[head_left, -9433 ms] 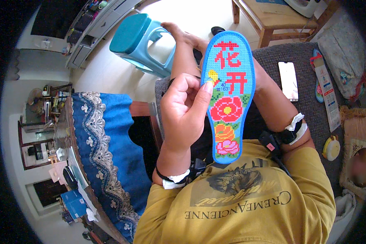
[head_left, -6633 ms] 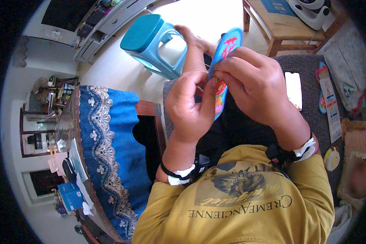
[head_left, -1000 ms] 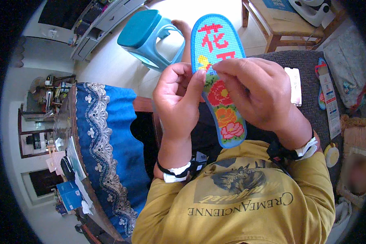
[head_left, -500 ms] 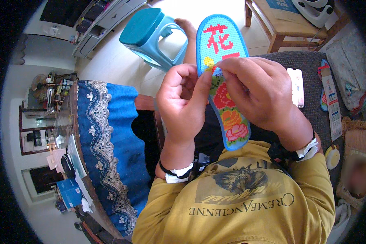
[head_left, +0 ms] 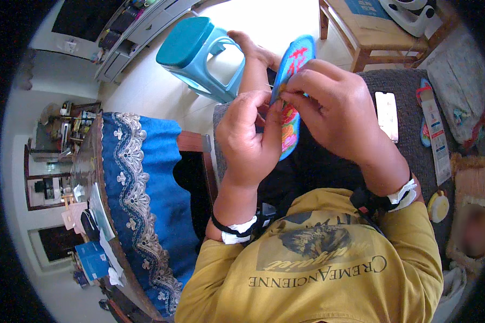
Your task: The person is embroidering a floral design onto a blue shoe insole using a needle and yellow thread. They repeatedly insert the needle into the insole and pull the thread through to create the pattern.
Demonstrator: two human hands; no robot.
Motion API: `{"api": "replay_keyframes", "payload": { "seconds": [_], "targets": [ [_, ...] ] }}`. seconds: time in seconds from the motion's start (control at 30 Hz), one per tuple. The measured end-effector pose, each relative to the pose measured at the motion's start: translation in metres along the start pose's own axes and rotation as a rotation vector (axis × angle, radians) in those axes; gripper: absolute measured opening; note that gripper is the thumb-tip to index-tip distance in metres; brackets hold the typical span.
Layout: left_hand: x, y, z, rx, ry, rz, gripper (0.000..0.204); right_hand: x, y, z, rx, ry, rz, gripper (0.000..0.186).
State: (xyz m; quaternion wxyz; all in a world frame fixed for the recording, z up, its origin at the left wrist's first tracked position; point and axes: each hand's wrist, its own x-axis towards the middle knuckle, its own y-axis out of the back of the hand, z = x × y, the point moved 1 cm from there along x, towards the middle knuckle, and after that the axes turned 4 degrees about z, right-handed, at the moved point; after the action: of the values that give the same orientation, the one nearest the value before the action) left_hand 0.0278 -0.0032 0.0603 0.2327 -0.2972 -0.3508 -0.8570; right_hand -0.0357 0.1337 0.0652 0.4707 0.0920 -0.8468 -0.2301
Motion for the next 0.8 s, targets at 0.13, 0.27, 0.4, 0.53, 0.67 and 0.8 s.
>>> {"api": "replay_keyframes", "payload": {
  "seconds": [0.13,0.27,0.4,0.53,0.67,0.8],
  "targets": [
    [-0.007,0.004,-0.015,-0.491,0.35,-0.063,0.011,-0.001,0.013,0.01,0.534,-0.374,0.231,0.009],
    [-0.01,-0.003,-0.017,-0.862,0.429,-0.099,0.015,-0.015,-0.013,0.05,0.99,-0.898,-0.054,0.018],
    [-0.011,-0.008,-0.015,-0.849,0.475,-0.142,0.014,-0.026,-0.026,0.03,1.47,-0.88,-0.085,0.032],
    [-0.013,-0.012,-0.02,-0.833,0.575,-0.159,0.012,-0.023,-0.032,0.021,1.607,-0.935,0.01,0.037],
    [-0.019,-0.014,-0.023,-0.928,0.605,-0.12,0.012,-0.013,-0.029,0.002,1.703,-0.976,0.124,0.043],
    [-0.019,-0.008,-0.026,-1.165,0.487,-0.002,0.015,-0.012,-0.029,0.032,2.08,-0.793,0.144,0.028]
  ]
}}
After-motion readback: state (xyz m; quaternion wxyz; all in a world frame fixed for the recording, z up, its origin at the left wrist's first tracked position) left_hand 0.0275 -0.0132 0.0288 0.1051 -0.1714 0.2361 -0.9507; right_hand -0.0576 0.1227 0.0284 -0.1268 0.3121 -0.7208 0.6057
